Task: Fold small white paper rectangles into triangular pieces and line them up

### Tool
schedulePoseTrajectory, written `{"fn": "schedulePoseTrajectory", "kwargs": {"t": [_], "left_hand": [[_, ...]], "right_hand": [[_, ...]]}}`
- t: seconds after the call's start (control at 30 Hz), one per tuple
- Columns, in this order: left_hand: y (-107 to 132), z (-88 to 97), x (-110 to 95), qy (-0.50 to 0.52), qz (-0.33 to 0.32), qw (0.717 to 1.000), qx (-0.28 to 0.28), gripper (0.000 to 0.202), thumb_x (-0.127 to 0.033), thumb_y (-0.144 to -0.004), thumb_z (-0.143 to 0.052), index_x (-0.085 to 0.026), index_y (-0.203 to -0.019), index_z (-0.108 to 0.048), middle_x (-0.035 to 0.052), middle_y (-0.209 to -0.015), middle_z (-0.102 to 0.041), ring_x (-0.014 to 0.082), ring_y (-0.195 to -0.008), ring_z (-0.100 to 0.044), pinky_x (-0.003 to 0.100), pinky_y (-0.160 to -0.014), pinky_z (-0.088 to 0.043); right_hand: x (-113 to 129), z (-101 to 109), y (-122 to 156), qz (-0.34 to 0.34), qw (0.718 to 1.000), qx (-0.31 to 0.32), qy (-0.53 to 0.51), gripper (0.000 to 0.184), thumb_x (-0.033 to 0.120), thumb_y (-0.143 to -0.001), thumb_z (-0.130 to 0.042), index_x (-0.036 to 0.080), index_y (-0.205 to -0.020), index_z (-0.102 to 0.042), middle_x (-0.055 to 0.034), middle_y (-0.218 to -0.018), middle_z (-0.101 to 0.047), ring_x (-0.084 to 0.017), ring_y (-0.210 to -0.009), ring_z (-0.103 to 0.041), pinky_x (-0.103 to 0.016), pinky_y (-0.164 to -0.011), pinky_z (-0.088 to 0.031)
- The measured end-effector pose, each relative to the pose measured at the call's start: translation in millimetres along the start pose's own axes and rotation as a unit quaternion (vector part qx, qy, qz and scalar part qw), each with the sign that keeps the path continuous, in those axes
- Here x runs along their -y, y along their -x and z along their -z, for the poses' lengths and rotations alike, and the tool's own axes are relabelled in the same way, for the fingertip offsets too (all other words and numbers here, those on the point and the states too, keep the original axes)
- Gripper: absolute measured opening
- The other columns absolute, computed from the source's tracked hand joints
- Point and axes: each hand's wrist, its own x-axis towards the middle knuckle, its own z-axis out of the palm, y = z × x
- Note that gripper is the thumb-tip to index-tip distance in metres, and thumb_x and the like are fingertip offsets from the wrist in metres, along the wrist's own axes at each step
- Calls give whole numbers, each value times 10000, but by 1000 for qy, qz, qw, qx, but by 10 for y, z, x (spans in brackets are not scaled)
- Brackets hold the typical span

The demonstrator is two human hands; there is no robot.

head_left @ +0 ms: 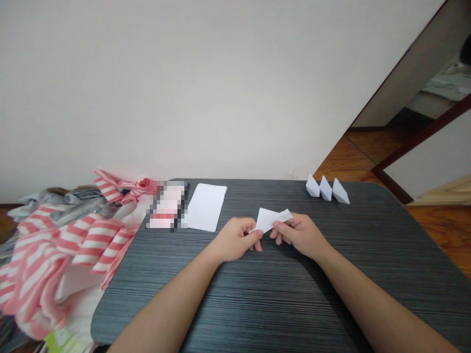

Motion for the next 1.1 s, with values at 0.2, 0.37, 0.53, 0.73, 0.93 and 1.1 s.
{"fn": "schedulePoseTrajectory", "kwargs": {"t": [0.2,0.37,0.53,0.73,0.93,1.1], "left_hand": [[-21,-12,-1,17,-19,1000,0,262,-343,-855,-495,-119,-808,-622,59,-724,-680,96,-565,-545,203,-541,-431],[-30,-5,-23,19,3,1000,4,296,-365,-874,-458,-119,-825,-616,49,-688,-662,95,-535,-543,208,-520,-428],[-18,1,25,23,12,1000,-11,301,-383,-866,-466,-126,-768,-590,42,-643,-658,105,-530,-559,211,-513,-422],[-24,-15,1,56,-7,998,-21,284,-362,-846,-509,-103,-850,-626,72,-735,-684,94,-547,-553,215,-530,-433],[-30,-7,-15,57,2,998,-19,285,-359,-855,-499,-109,-925,-618,78,-777,-689,87,-534,-538,209,-508,-419],[-30,-19,6,61,2,998,-33,264,-354,-844,-515,-115,-913,-604,74,-783,-676,87,-547,-539,208,-521,-422]], "right_hand": [[30,-9,7,-19,999,14,-27,314,398,-820,-587,138,-654,-643,-30,-551,-644,-112,-468,-560,-215,-450,-395],[-7,-7,-14,-13,1000,21,-14,347,408,-842,-558,133,-649,-645,-27,-528,-627,-94,-433,-521,-209,-437,-374],[-30,34,-8,16,999,-26,-40,366,410,-862,-534,145,-629,-632,-19,-526,-615,-93,-442,-515,-214,-460,-376],[2,43,8,12,999,-11,-42,377,413,-860,-536,143,-621,-646,-25,-529,-617,-100,-452,-518,-220,-459,-378],[-6,26,-4,10,999,0,-35,348,397,-875,-516,147,-659,-624,-16,-558,-619,-91,-457,-517,-211,-456,-373],[-26,25,-12,17,999,-30,-39,343,419,-868,-515,157,-667,-609,-17,-594,-626,-103,-478,-540,-227,-488,-408]]}}
